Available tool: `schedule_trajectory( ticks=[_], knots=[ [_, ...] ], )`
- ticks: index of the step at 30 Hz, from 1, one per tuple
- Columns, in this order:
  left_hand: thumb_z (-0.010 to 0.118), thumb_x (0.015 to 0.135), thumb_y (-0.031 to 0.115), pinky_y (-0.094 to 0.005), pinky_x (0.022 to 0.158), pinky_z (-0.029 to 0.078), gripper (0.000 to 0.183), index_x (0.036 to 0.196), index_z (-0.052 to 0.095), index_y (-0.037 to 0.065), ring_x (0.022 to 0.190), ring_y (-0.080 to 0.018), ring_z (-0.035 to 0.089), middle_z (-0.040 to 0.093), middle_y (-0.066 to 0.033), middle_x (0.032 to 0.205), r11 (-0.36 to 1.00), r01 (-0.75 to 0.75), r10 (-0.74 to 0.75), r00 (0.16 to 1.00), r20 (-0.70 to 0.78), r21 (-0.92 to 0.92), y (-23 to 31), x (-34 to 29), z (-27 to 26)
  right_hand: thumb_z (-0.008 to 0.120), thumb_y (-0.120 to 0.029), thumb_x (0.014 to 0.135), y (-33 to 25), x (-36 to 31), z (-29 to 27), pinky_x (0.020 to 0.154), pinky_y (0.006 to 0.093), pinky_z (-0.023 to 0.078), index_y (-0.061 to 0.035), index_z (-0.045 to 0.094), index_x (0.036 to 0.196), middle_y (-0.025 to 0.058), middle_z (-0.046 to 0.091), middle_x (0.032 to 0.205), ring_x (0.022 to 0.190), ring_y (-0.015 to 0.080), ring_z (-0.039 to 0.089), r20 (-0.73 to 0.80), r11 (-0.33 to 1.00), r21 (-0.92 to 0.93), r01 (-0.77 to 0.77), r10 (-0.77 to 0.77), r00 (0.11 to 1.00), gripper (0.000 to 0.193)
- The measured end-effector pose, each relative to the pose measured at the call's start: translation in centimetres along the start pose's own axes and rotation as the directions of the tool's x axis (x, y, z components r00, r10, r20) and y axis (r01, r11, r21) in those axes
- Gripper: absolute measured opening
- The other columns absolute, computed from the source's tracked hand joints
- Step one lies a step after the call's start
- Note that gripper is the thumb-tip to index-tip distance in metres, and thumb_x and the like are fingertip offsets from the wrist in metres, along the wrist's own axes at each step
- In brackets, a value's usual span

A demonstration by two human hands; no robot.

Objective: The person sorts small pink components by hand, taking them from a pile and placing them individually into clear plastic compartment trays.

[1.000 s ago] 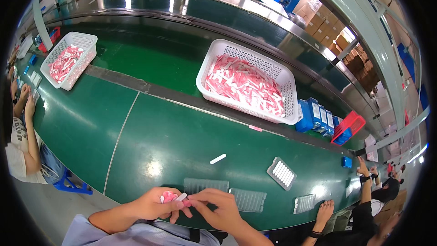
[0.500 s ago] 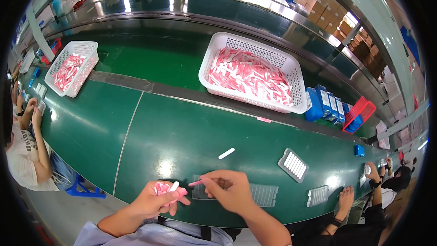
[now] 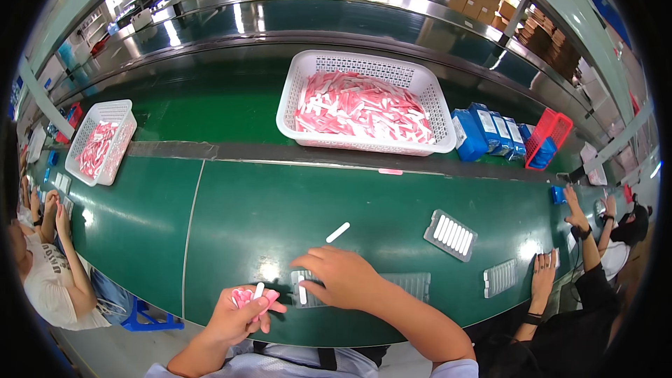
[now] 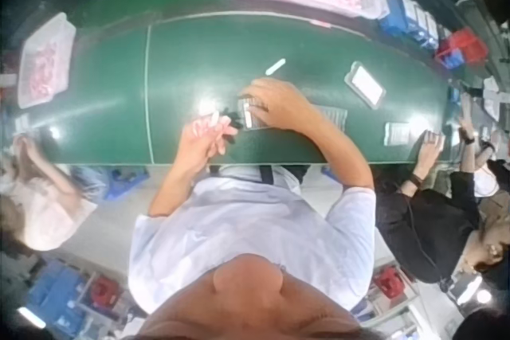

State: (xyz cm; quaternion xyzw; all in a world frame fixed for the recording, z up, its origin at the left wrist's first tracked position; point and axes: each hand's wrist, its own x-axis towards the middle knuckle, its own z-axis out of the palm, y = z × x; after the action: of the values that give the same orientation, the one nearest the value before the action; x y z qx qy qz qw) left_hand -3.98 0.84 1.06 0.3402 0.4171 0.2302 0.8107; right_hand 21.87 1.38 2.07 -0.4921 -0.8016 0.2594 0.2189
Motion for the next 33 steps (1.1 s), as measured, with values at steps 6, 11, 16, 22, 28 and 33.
schedule_trajectory(
  ticks=[6, 11, 16, 22, 28, 33],
  knots=[
    [0.065, 0.102, 0.018, -0.0207, 0.042, 0.032, 0.027, 0.117, 0.068, -0.005, 0.060, -0.0109, 0.065, 0.076, -0.0176, 0.104, 1.000, 0.005, -0.005, 0.998, 0.060, 0.002, -1.1, 0.3, 0.0, 0.074, -0.025, 0.092, -3.3, -0.9, -0.2, 0.059, 0.0339, 0.047, -0.0090, 0.071, 0.108, 0.0046, 0.062, 0.073, 0.063, 0.0204, 0.058, -0.092, 0.914, 0.384, -0.129, 0.177, 0.980, 0.023],
    [0.064, 0.102, 0.014, -0.0207, 0.042, 0.033, 0.028, 0.120, 0.066, -0.006, 0.062, -0.0128, 0.067, 0.074, -0.0211, 0.108, 0.997, -0.030, 0.038, 0.992, 0.119, -0.066, -0.6, 0.7, 1.0, 0.076, -0.015, 0.090, -1.0, -1.6, 0.2, 0.051, 0.0245, 0.041, -0.0055, 0.075, 0.098, 0.0018, 0.064, 0.065, 0.054, 0.0070, 0.053, 0.000, 0.662, 0.703, -0.259, 0.364, 0.931, 0.012],
    [0.063, 0.102, 0.013, -0.0205, 0.041, 0.034, 0.028, 0.122, 0.066, -0.007, 0.065, -0.0141, 0.069, 0.074, -0.0226, 0.109, 0.999, -0.039, 0.039, 0.999, 0.036, -0.013, -0.8, 0.6, -0.1, 0.074, -0.010, 0.088, 0.5, -1.6, -1.9, 0.052, 0.0270, 0.043, -0.0037, 0.072, 0.094, 0.0023, 0.066, 0.071, 0.058, 0.0105, 0.059, 0.246, 0.752, 0.569, -0.331, 0.229, 0.942, 0.010],
    [0.063, 0.102, 0.013, -0.0197, 0.042, 0.034, 0.028, 0.121, 0.066, -0.007, 0.064, -0.0131, 0.068, 0.074, -0.0222, 0.108, 1.000, -0.028, 0.028, 0.999, 0.022, 0.004, -0.8, 0.7, 0.8, 0.072, -0.014, 0.082, -0.4, -1.2, 0.1, 0.074, 0.0396, 0.050, -0.0064, 0.069, 0.109, 0.0062, 0.062, 0.081, 0.081, 0.0282, 0.064, -0.146, 0.989, -0.111, 0.094, -0.110, 0.983, 0.028],
    [0.063, 0.102, 0.012, -0.0200, 0.041, 0.034, 0.027, 0.121, 0.067, -0.007, 0.064, -0.0121, 0.068, 0.074, -0.0206, 0.107, 0.998, -0.061, 0.061, 0.998, 0.007, 0.027, -0.8, 0.9, 1.0, 0.075, -0.020, 0.085, -0.2, -1.4, -0.2, 0.075, 0.0385, 0.048, -0.0073, 0.070, 0.111, 0.0046, 0.060, 0.077, 0.077, 0.0251, 0.061, -0.185, 0.983, 0.186, 0.003, 0.032, 0.982, 0.029],
    [0.063, 0.101, 0.010, -0.0204, 0.042, 0.035, 0.027, 0.121, 0.067, -0.007, 0.064, -0.0124, 0.068, 0.074, -0.0205, 0.108, 0.998, -0.052, 0.048, 0.994, 0.100, 0.034, -0.8, 0.9, 1.2, 0.078, -0.018, 0.086, -1.5, -1.8, 0.7, 0.060, 0.0313, 0.044, -0.0080, 0.075, 0.100, 0.0034, 0.063, 0.073, 0.062, 0.0167, 0.055, -0.169, 0.895, 0.446, -0.009, 0.094, 0.981, 0.017]
  ],
)
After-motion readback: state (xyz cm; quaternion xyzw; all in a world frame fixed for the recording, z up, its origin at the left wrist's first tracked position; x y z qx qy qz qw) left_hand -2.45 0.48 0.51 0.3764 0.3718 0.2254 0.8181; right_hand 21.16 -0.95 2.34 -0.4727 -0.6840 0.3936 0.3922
